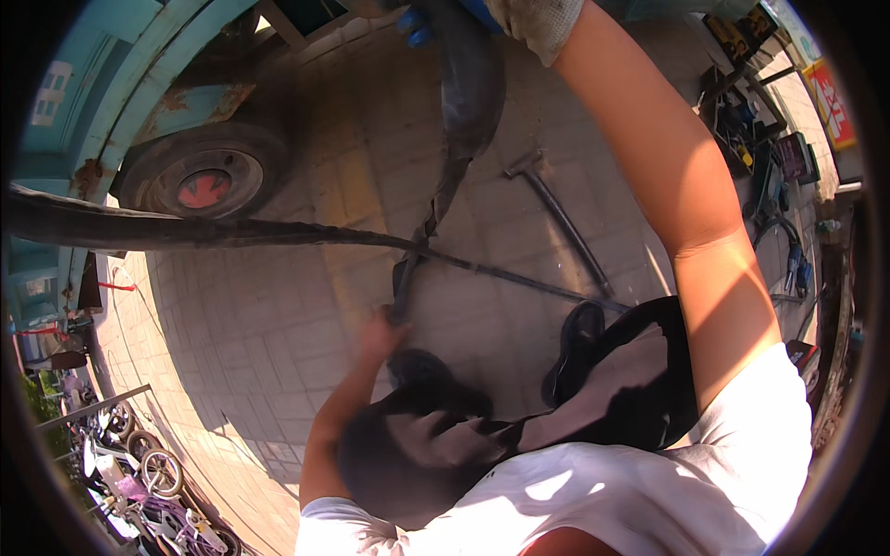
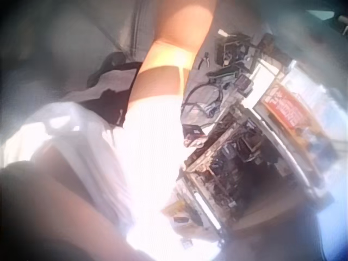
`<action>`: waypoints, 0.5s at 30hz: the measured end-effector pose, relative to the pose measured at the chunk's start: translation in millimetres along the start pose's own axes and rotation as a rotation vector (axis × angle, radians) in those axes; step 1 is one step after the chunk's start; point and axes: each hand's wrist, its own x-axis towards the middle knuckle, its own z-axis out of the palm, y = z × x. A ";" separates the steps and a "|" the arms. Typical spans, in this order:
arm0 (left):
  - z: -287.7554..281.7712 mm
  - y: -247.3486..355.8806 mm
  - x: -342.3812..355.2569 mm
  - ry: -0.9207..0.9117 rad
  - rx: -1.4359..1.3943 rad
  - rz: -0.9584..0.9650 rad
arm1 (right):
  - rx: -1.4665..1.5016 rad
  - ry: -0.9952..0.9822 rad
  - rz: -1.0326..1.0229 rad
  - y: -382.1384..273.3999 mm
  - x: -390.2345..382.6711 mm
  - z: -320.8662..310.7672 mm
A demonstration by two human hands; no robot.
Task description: The person welds a rusted section on the side of a light blue three-wheeled cargo vehicle using a handheld welding torch. They hold the ground clamp with the left hand and apply the torch with the right, creating sparks and molten metal. After finishing, they remove the welding mask.
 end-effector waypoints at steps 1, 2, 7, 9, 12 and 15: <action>16.1 0.0 11.3 0.065 -0.060 -0.039 | -0.179 -0.172 -0.149 -1.6 12.2 5.4; 44.4 -1.7 24.6 0.155 -0.115 -0.031 | -0.184 -0.020 -0.046 -14.6 7.1 26.0; -18.9 -19.8 -56.6 0.322 -0.415 -0.099 | -0.040 0.192 0.096 -20.1 -19.8 13.3; -65.0 -24.4 -124.1 0.336 -0.833 -0.203 | -0.027 0.211 0.127 -22.7 -26.7 6.7; -124.7 -28.8 -236.0 0.537 -0.933 -0.185 | 0.066 0.222 0.147 -16.1 -20.9 13.3; -162.9 -38.2 -296.0 0.486 -0.893 -0.222 | 0.145 0.221 0.157 -17.2 -18.1 28.7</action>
